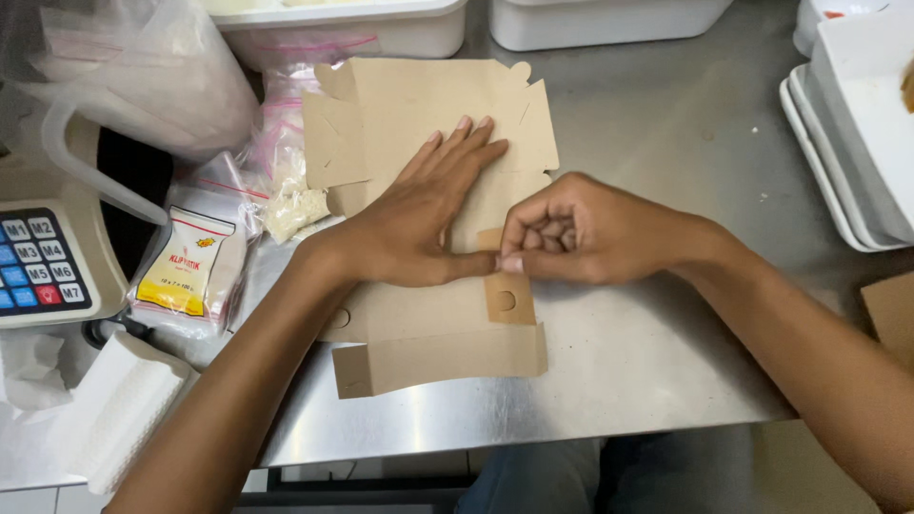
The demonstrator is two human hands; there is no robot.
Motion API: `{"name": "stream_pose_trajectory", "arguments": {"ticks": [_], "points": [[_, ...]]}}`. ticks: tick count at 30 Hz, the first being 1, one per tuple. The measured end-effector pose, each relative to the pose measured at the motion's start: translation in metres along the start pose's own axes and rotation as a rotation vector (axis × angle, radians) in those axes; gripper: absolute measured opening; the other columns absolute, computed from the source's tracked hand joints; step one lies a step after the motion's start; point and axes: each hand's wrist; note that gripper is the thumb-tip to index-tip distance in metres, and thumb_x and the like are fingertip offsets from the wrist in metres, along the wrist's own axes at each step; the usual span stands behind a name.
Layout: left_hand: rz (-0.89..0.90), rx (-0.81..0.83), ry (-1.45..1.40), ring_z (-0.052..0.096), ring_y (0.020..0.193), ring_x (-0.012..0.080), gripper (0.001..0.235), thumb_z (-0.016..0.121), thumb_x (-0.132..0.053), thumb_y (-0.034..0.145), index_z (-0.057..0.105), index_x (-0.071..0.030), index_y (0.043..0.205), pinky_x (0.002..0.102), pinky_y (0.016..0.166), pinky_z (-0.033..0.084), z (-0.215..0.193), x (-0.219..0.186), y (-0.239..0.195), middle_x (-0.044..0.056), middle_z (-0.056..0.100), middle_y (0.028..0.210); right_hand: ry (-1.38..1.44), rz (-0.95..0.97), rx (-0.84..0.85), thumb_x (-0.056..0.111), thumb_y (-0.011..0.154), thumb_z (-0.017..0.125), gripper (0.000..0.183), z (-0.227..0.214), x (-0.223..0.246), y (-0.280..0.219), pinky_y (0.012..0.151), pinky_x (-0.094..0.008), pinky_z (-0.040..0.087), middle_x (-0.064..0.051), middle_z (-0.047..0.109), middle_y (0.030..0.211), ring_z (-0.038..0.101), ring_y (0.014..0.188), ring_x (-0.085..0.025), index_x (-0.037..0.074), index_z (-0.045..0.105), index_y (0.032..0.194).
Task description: The person assembles cardboard takeout boxes by hand, folding and tucking the precut tabs into their corresponding slots on a stainless steel counter.
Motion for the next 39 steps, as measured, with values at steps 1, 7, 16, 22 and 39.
{"name": "stream_pose_trajectory", "arguments": {"ticks": [1, 7, 16, 22, 39], "points": [[-0.006, 0.004, -0.008, -0.004, 0.160, 0.0379, 0.101, 0.067, -0.056, 0.094, 0.015, -0.003, 0.162, 0.049, 0.128, -0.003, 0.001, -0.001, 0.001, 0.025, 0.004, 0.172, 0.008, 0.004, 0.005, 0.014, 0.096, 0.073, 0.014, 0.000, -0.001, -0.001, 0.048, -0.018, 0.033, 0.005, 0.057, 0.061, 0.043, 0.053, -0.003, 0.003, 0.079, 0.091], [-0.010, 0.061, 0.036, -0.013, 0.158, 0.0372, 0.116, 0.074, -0.064, 0.088, 0.010, -0.003, 0.163, 0.051, 0.126, -0.009, -0.007, 0.003, -0.003, 0.028, -0.005, 0.171, -0.125, -0.034, -0.246, 0.009, 0.093, 0.078, 0.007, 0.004, -0.004, 0.005, 0.049, -0.019, 0.032, 0.006, 0.047, 0.059, 0.038, 0.052, -0.002, 0.007, 0.073, 0.088], [0.050, 0.113, -0.045, -0.002, 0.160, 0.0402, 0.127, 0.087, -0.065, 0.076, 0.012, -0.014, 0.165, 0.055, 0.125, -0.001, -0.019, 0.011, -0.006, 0.024, 0.007, 0.173, -0.790, -0.445, -0.561, 0.005, 0.094, 0.082, 0.010, 0.000, -0.015, 0.009, 0.096, -0.040, 0.045, -0.013, 0.068, 0.121, 0.056, 0.105, -0.029, 0.006, 0.074, 0.099], [0.050, 0.106, -0.018, -0.010, 0.157, 0.0444, 0.134, 0.092, -0.063, 0.071, 0.013, -0.006, 0.163, 0.055, 0.125, -0.006, -0.021, 0.004, -0.008, 0.023, 0.010, 0.172, -0.824, -0.484, -0.441, 0.007, 0.094, 0.075, 0.013, 0.006, -0.021, 0.013, 0.106, -0.047, 0.050, -0.021, 0.066, 0.140, 0.066, 0.129, -0.036, 0.005, 0.077, 0.106], [-0.305, 0.361, 0.251, -0.046, 0.141, 0.0408, 0.188, 0.103, -0.082, 0.037, -0.017, -0.013, 0.165, 0.059, 0.111, -0.032, -0.032, -0.007, -0.015, 0.027, -0.039, 0.161, -1.064, -0.555, -0.501, 0.020, 0.091, 0.092, 0.022, 0.034, -0.004, 0.008, 0.087, -0.039, 0.034, 0.003, 0.063, 0.085, 0.056, 0.080, -0.022, 0.020, 0.070, 0.093]]}}
Point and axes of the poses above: each hand's wrist, its own y-axis towards the middle knuckle, its own z-axis out of the palm, x = y × z
